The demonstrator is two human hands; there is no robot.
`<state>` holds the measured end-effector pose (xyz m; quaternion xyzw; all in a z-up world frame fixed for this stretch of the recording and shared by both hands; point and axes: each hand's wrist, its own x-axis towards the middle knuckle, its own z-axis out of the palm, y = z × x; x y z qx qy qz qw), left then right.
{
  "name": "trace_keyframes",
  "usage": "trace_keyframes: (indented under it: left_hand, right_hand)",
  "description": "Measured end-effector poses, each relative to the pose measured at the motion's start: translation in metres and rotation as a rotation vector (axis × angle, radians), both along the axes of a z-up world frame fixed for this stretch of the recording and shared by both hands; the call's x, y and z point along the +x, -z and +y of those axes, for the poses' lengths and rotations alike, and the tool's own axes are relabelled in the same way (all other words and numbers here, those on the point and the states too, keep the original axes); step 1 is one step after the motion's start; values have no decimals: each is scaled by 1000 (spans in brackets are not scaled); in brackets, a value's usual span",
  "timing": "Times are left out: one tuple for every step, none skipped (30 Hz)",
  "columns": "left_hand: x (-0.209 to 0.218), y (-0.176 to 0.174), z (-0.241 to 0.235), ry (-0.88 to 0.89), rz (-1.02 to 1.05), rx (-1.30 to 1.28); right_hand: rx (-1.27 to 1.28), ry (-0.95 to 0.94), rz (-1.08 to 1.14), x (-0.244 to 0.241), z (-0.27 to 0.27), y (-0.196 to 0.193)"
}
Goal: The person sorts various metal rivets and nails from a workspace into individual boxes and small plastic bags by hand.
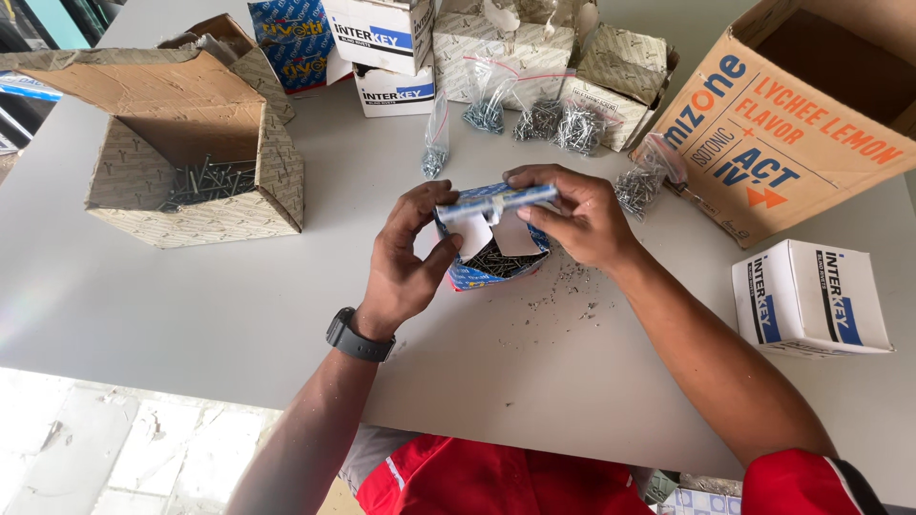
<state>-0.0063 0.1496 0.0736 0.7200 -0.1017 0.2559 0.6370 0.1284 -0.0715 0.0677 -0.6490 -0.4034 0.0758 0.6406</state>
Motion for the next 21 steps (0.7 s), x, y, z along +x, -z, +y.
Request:
trace_keyframes:
  left_hand:
    - [-4,-3,2,18,-20,20]
    - [-4,-2,1,18,-17,18]
    - [-4,-1,1,46,-22,15]
    - [-4,-1,1,75,-27,12]
    - [-4,-1,1,74,-26,11]
    - [-3,-3,1,77,-31,43]
    - [-1,-4,0,80,-37,75]
    - [-1,-4,-1,82,-37,77]
    - [0,-5,-2,73,-36,89]
    - [0,-6,-3,65,-34,101]
    - [0,-3,-5,67,-33,105]
    - [0,0,-7,59,-24,57]
    - [0,3,-9,52,-15,10]
    - [1,8,-15,49,-13,9]
    - [3,13,-21,7,-18,-77]
    - [4,19,-27,-32,-21,-165]
    - [4,20,-34,-34,-17,-167]
    - [5,20,-40,-102,-44,-155]
    - [6,20,-47,-171,-71,-143]
    - [11,26,-49,-169,-72,-144]
    - [15,31,-51,-199,-67,-183]
  right_hand:
    - [15,-41,-63,-8,-2,-13]
    - [13,-41,-61,-10,-4,-11]
    - [-11,-100,-39,-12,-6,-8]
    - [-35,-159,-17,-14,-7,-6]
    - [-36,-159,-16,-14,-5,-5]
    - [-90,-127,-6,-13,-4,-4]
    - [-144,-94,3,-12,-3,-4]
    - [-141,-91,3,-16,-2,-14]
    - [-268,-73,20,-20,-2,-25]
    - [-394,-55,38,-24,-1,-36]
    - [-390,-54,38,-23,0,-32]
    - [-349,-58,143,-21,2,-29]
    - [-307,-62,248,-19,4,-25]
    - [-308,-66,250,-22,10,-26]
    - [-239,-9,265,-25,17,-26]
    - [-170,50,281,-30,22,-26]
    - [-173,49,285,-29,22,-17]
    - [-177,100,316,-28,21,-7]
    - [-181,152,347,-27,20,1]
    - [-181,154,347,-31,22,-8]
    - [-177,119,420,-36,25,-17]
